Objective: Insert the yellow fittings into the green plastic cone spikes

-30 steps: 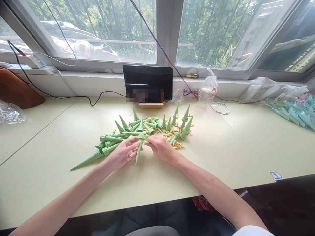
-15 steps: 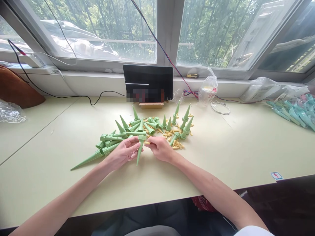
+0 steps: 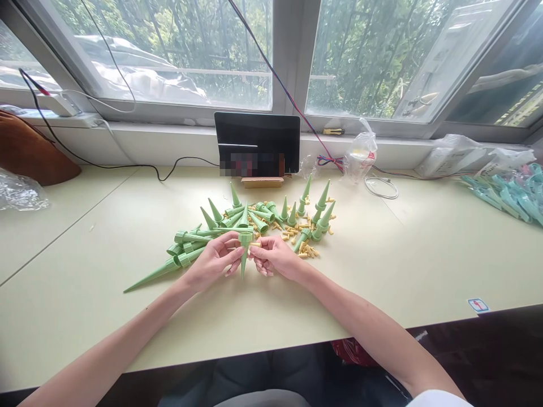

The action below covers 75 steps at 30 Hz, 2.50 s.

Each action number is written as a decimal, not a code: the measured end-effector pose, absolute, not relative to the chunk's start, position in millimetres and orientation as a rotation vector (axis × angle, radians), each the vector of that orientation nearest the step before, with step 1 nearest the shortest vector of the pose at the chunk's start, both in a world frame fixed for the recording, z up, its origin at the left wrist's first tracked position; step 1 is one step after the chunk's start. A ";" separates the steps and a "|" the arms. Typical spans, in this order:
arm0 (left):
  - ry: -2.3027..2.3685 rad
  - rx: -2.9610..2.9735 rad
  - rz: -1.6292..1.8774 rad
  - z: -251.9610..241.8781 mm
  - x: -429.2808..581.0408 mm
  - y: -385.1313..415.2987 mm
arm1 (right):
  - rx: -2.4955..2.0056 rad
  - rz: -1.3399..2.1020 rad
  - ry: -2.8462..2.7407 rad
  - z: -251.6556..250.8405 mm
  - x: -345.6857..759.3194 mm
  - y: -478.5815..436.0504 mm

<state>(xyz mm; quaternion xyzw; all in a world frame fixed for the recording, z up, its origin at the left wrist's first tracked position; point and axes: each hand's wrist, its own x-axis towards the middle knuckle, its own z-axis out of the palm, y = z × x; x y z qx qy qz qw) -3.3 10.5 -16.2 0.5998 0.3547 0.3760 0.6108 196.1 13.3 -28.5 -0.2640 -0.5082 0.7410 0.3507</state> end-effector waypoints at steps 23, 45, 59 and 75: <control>0.836 1.164 0.798 -19.1 -1.6 9.0 | -0.901 1.423 -1.727 -28.5 196.1 11.6; 0.852 1.182 0.804 -14.3 -1.8 9.1 | -0.932 1.504 -1.664 -29.0 197.5 12.8; 0.835 1.230 0.838 -17.9 -1.2 9.0 | -0.847 1.722 -1.451 -24.5 194.9 12.8; 0.899 1.182 0.834 -19.6 2.5 8.0 | -0.823 1.602 -1.490 -21.5 190.5 10.0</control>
